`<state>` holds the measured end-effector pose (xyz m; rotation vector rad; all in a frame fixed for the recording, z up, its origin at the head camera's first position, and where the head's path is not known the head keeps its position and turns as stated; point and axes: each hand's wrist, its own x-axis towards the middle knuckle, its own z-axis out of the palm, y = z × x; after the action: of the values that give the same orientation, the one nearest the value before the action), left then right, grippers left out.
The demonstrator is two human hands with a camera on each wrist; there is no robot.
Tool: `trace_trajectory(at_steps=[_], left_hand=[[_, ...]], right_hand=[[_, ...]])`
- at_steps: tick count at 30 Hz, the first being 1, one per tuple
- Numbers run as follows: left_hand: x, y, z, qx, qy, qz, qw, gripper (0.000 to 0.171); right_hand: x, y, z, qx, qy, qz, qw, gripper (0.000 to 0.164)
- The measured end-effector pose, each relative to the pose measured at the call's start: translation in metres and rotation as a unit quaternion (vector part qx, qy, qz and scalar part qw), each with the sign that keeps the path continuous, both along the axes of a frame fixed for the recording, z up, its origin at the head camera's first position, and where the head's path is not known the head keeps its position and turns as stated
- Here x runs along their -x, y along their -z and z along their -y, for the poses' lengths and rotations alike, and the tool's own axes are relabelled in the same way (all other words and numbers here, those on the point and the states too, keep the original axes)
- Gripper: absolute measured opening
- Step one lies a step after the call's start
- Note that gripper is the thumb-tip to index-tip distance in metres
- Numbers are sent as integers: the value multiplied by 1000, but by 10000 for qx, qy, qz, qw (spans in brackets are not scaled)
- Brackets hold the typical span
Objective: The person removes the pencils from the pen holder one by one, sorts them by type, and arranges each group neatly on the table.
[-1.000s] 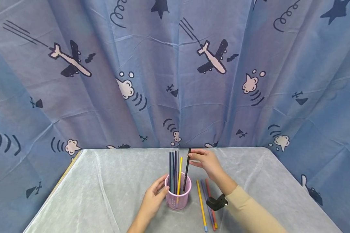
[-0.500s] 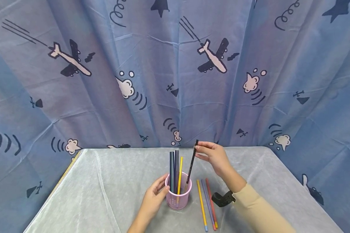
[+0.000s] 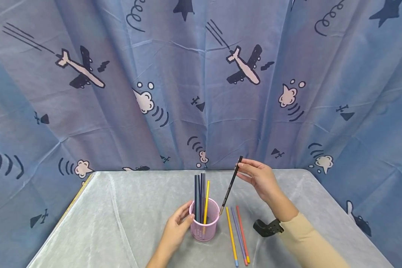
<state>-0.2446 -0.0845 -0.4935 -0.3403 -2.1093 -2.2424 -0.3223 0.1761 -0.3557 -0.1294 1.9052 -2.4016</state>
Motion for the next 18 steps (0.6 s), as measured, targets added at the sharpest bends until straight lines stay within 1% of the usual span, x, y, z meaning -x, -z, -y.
trace_trajectory(at_steps=[5,10,14,18], left_hand=[[-1,0,0,21,-13,9,10000,52],[-1,1,1,62,-38,-13,10000,52],[0,1,1,86,-76,-9,9999,52],[0,1,1,62,-58,-2,10000,51]], right_hand=[[-2,-2,-12,12,-27,118,9999,22],[-4,-3,-22,-256,-37,300,9992,14],[-4,0,-29,-396,-71,383,9985,14],[-4,7,-36,-468,-187,485,9976,14]])
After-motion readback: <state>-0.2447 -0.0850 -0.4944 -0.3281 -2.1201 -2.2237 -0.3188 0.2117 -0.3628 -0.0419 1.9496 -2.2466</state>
